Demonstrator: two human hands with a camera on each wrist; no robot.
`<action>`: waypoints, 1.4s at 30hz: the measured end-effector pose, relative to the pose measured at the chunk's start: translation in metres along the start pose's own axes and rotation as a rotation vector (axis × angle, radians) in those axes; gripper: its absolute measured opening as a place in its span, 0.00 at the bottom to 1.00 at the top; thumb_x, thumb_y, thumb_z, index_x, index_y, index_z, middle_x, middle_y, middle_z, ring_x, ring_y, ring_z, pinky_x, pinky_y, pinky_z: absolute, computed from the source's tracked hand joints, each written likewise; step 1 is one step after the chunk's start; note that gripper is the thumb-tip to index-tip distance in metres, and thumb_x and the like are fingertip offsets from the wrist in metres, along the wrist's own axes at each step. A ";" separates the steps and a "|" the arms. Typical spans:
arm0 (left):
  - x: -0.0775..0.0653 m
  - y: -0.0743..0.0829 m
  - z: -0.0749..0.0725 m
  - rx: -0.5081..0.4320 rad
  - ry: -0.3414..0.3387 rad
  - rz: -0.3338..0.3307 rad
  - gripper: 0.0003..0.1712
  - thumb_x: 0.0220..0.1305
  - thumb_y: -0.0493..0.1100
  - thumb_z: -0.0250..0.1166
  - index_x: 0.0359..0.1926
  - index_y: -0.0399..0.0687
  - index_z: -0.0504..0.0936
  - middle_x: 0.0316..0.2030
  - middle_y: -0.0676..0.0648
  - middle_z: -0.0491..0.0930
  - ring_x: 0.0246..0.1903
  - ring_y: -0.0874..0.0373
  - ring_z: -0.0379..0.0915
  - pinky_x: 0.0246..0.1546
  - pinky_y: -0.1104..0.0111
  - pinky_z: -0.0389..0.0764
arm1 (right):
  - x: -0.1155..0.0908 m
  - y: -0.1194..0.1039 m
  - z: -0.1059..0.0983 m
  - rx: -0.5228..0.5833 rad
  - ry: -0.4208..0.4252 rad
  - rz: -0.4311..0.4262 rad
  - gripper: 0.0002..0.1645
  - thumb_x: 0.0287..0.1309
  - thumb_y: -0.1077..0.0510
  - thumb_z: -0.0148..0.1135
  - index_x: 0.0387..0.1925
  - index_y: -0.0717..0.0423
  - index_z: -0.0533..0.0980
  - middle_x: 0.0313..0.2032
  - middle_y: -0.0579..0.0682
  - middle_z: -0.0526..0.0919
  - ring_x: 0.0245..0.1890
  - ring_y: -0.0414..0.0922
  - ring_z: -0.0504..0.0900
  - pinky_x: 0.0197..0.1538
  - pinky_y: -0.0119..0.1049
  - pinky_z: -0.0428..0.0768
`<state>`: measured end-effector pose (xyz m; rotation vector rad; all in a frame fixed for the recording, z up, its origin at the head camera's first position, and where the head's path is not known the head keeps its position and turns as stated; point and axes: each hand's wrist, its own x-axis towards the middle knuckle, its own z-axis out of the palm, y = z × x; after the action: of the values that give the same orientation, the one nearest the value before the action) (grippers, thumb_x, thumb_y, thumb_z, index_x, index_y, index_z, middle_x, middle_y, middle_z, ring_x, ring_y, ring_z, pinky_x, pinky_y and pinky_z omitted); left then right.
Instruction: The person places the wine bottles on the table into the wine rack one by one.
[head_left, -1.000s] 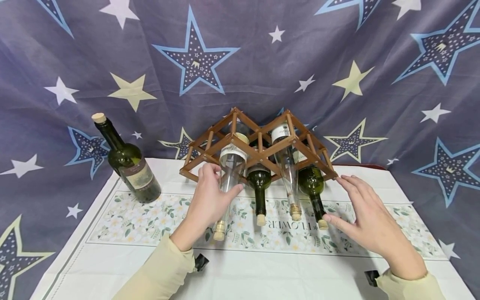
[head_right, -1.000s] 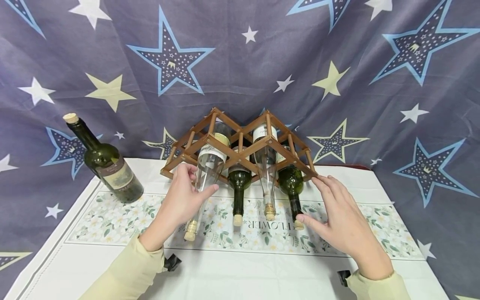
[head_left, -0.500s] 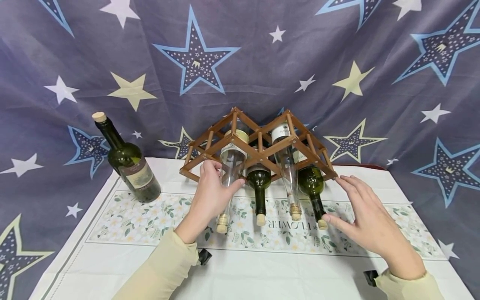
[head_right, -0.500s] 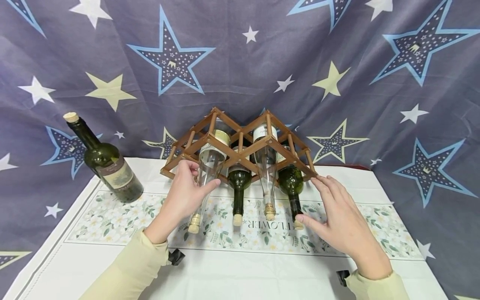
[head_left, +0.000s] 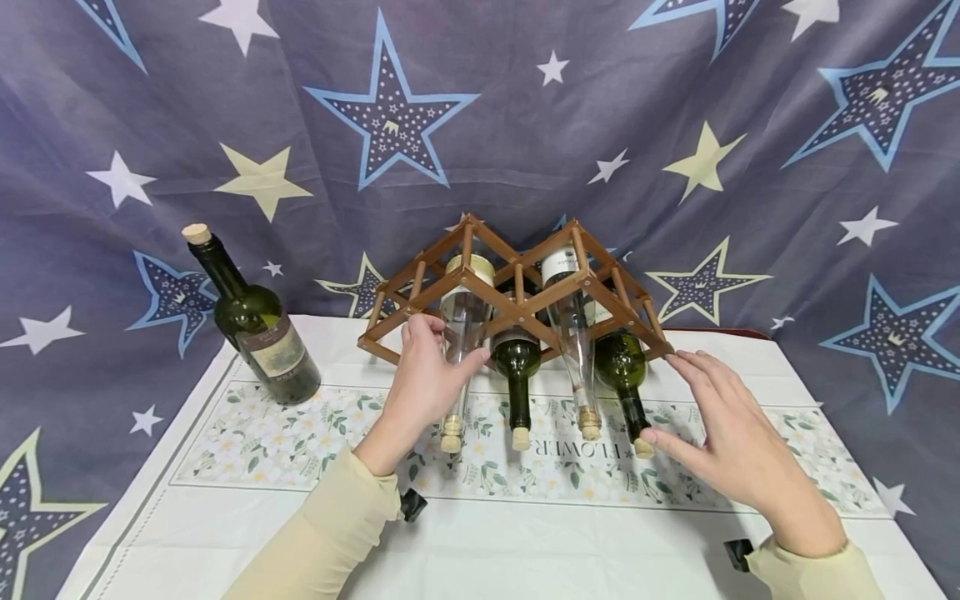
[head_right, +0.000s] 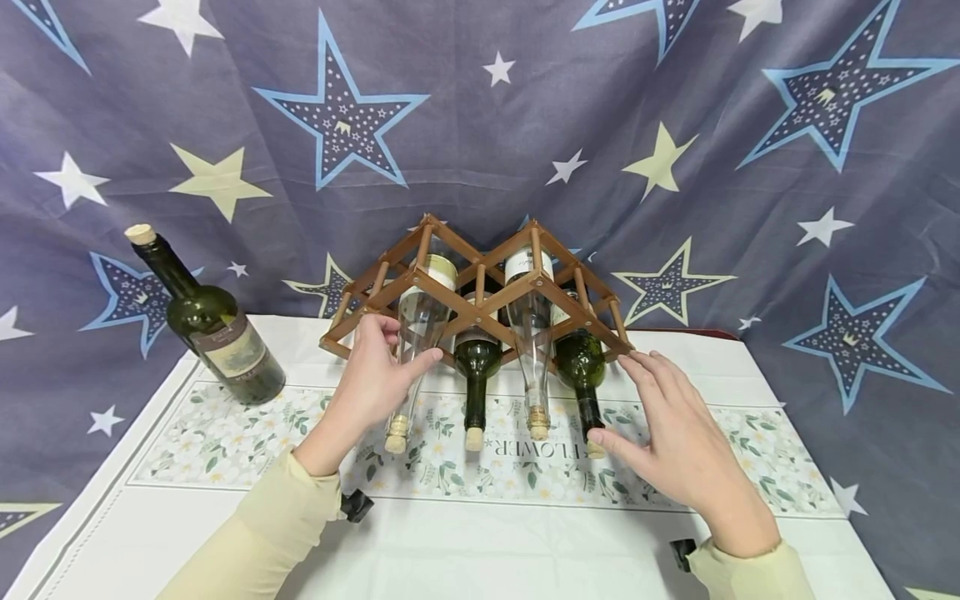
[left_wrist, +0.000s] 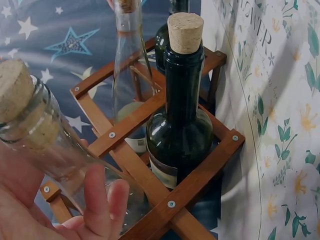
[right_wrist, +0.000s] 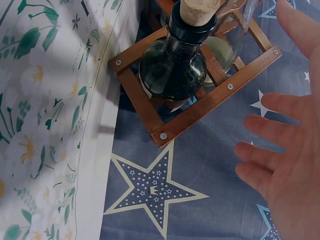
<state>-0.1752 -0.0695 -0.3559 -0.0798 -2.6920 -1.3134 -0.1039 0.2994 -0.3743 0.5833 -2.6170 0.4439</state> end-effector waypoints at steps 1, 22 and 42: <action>0.000 0.000 0.000 -0.004 0.000 0.003 0.41 0.59 0.63 0.68 0.59 0.42 0.61 0.50 0.44 0.63 0.48 0.50 0.66 0.43 0.60 0.74 | 0.000 0.000 0.000 -0.001 -0.001 0.001 0.60 0.48 0.34 0.73 0.77 0.50 0.58 0.71 0.59 0.61 0.70 0.59 0.59 0.71 0.55 0.56; 0.004 -0.001 0.002 -0.016 -0.017 -0.011 0.40 0.62 0.59 0.68 0.65 0.42 0.62 0.54 0.42 0.63 0.41 0.51 0.70 0.39 0.62 0.76 | 0.000 -0.002 0.000 -0.004 -0.007 0.004 0.60 0.48 0.34 0.73 0.77 0.49 0.57 0.71 0.59 0.61 0.71 0.58 0.58 0.71 0.55 0.55; 0.010 -0.006 0.005 -0.053 -0.014 -0.004 0.40 0.63 0.57 0.68 0.66 0.43 0.61 0.53 0.42 0.64 0.39 0.52 0.70 0.38 0.64 0.77 | 0.000 -0.003 0.001 -0.006 0.005 -0.007 0.60 0.47 0.34 0.73 0.76 0.50 0.59 0.71 0.59 0.62 0.70 0.59 0.59 0.71 0.54 0.56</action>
<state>-0.1861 -0.0695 -0.3626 -0.0901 -2.6710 -1.3902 -0.1028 0.2963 -0.3740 0.5881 -2.6101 0.4343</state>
